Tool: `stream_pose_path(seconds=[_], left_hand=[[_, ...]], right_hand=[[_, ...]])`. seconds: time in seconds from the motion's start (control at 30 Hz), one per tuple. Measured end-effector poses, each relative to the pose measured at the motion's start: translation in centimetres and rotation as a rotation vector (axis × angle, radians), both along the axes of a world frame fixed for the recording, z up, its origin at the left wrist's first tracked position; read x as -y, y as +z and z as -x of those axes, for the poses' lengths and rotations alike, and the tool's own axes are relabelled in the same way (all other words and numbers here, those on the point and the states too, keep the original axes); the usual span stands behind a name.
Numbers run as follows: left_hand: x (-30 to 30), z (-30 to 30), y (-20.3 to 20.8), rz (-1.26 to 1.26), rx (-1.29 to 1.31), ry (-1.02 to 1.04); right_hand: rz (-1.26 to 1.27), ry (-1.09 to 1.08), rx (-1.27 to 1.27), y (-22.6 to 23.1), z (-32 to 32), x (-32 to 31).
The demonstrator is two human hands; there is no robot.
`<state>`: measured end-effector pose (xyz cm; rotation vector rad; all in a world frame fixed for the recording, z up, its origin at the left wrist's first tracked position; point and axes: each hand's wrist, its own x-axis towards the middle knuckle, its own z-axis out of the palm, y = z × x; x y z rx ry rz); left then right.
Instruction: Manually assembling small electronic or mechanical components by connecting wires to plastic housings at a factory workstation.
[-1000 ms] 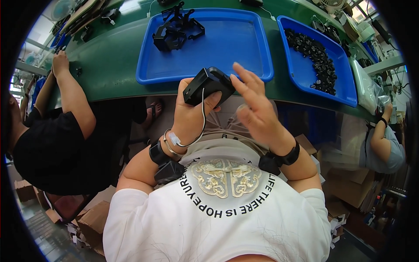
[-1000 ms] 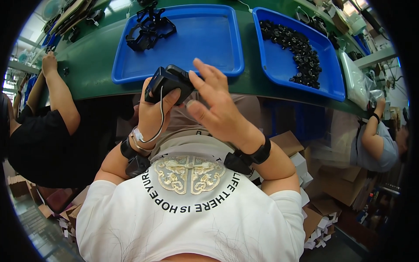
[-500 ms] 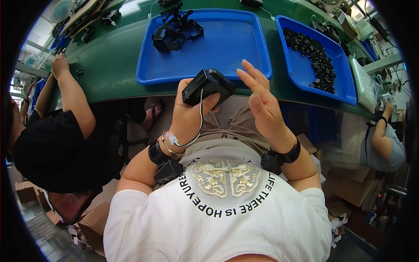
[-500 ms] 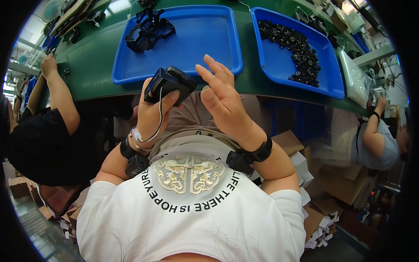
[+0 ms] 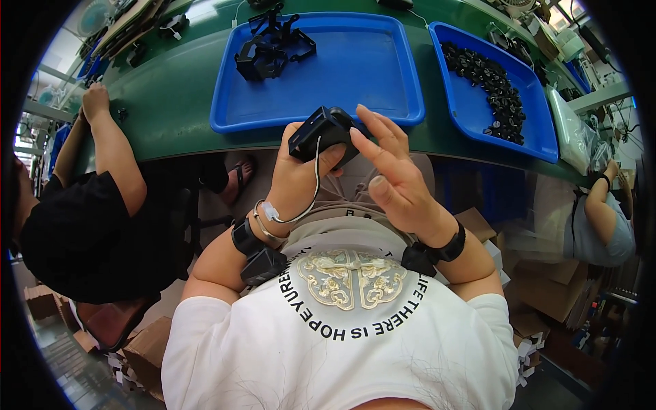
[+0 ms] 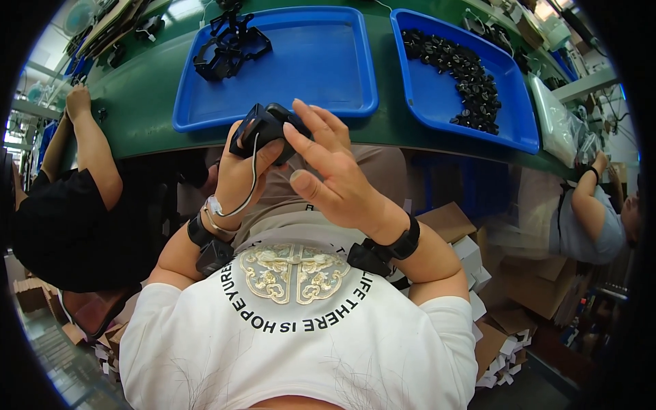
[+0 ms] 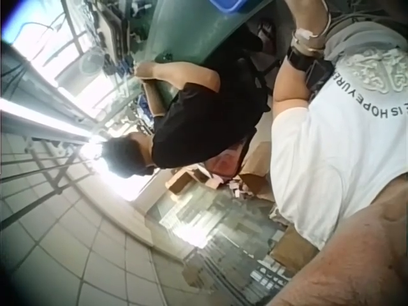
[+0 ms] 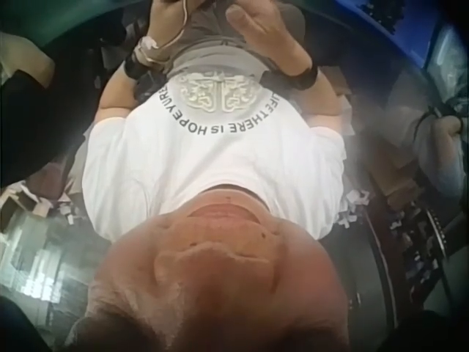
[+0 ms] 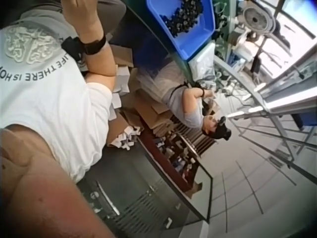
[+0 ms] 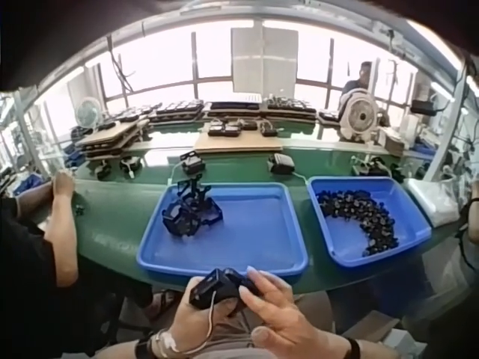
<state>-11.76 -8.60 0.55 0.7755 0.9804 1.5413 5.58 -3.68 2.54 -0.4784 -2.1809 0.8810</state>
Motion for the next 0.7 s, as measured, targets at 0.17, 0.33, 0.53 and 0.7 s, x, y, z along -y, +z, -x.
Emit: stream_pose_path(seconds=[0.17,0.33,0.53,0.7], left_hand=[[0.0,-0.1,0.4,-0.011,-0.035,0.008],[0.1,-0.3,0.3,0.019,-0.012,0.013],[-0.1,-0.6,-0.1,-0.031,-0.070,0.038],[-0.1,-0.5,-0.2,-0.110,-0.209,0.072]], right_hand=[[0.149,-0.093,-0.020,-0.2,-0.5,-0.5],[0.137,-0.071,-0.016,-0.1,-0.8,-0.8],[0.046,-0.065,0.049,-0.9,-0.5,0.0],[0.055,0.004,0.011,-1.2,-1.1,-0.3]])
